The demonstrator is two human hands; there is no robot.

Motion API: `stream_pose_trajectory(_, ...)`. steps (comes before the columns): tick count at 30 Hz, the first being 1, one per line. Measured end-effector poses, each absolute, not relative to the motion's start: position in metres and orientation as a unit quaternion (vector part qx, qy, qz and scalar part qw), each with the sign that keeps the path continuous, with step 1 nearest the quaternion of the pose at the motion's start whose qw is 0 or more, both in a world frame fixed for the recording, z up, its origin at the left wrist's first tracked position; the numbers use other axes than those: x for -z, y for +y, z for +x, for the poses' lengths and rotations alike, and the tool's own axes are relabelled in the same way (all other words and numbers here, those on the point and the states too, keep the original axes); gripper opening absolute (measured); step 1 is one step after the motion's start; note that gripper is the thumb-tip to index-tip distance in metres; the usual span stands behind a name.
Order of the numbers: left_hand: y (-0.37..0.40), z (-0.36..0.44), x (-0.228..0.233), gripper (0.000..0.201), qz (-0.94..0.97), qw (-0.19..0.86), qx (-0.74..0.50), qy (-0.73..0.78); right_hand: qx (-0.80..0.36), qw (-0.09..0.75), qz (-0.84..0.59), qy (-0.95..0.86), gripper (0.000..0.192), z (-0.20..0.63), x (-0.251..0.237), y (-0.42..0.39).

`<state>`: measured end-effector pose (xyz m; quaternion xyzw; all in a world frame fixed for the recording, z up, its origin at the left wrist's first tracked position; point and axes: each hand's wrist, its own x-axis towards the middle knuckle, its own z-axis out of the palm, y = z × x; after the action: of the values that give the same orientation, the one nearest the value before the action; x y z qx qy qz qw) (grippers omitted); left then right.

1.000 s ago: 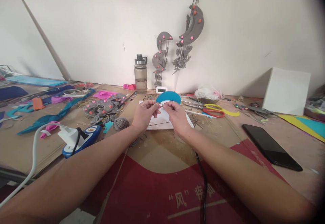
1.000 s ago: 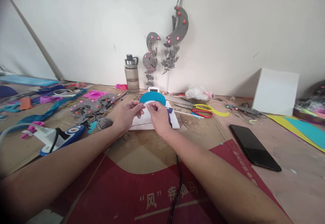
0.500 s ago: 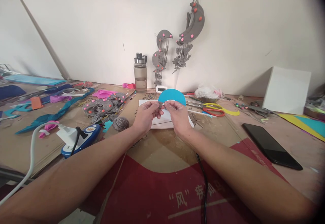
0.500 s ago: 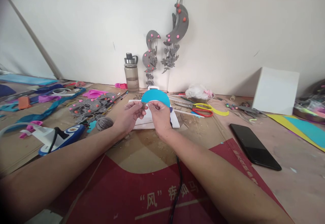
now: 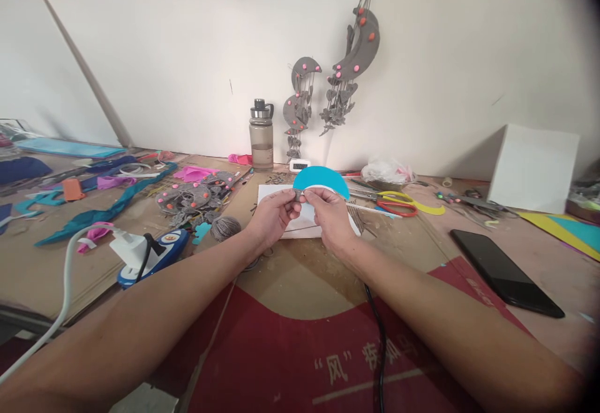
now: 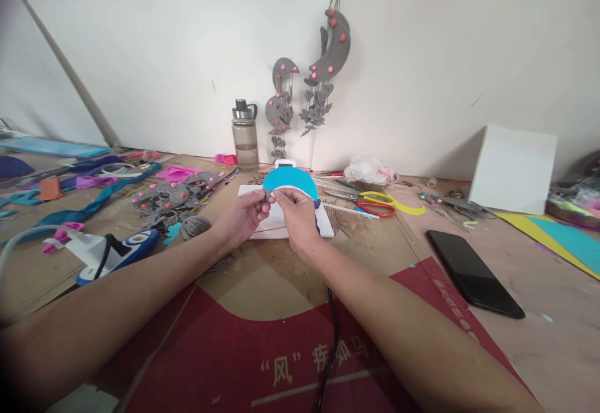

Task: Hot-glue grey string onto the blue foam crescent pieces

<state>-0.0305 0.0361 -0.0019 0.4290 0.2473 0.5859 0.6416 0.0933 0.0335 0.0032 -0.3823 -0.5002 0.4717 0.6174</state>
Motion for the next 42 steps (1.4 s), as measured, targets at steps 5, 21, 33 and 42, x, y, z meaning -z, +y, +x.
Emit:
stream_pose_trajectory(5, 0.035, -0.030, 0.000, 0.010, 0.401, 0.670, -0.574, 0.247, -0.503, 0.607, -0.376, -0.488, 0.021, 0.094, -0.005, 0.032)
stream_pose_trajectory(21, 0.046, -0.041, 0.005, 0.017, 0.437, 0.709, -0.498, 0.243, -0.556, 0.511, -0.384, -0.532, 0.035, 0.104, -0.006, 0.041)
stream_pose_trajectory(33, 0.044, -0.035, 0.004, 0.017, 0.502, 0.629, -0.535, 0.255, -0.508, 0.568, -0.400, -0.508, 0.041, 0.101, -0.004, 0.042)
stream_pose_trajectory(42, 0.039, -0.032, 0.000, 0.024, 0.511, 0.590, -0.549, 0.300, -0.526, 0.573, -0.378, -0.503, 0.031, 0.098, -0.002, 0.042)
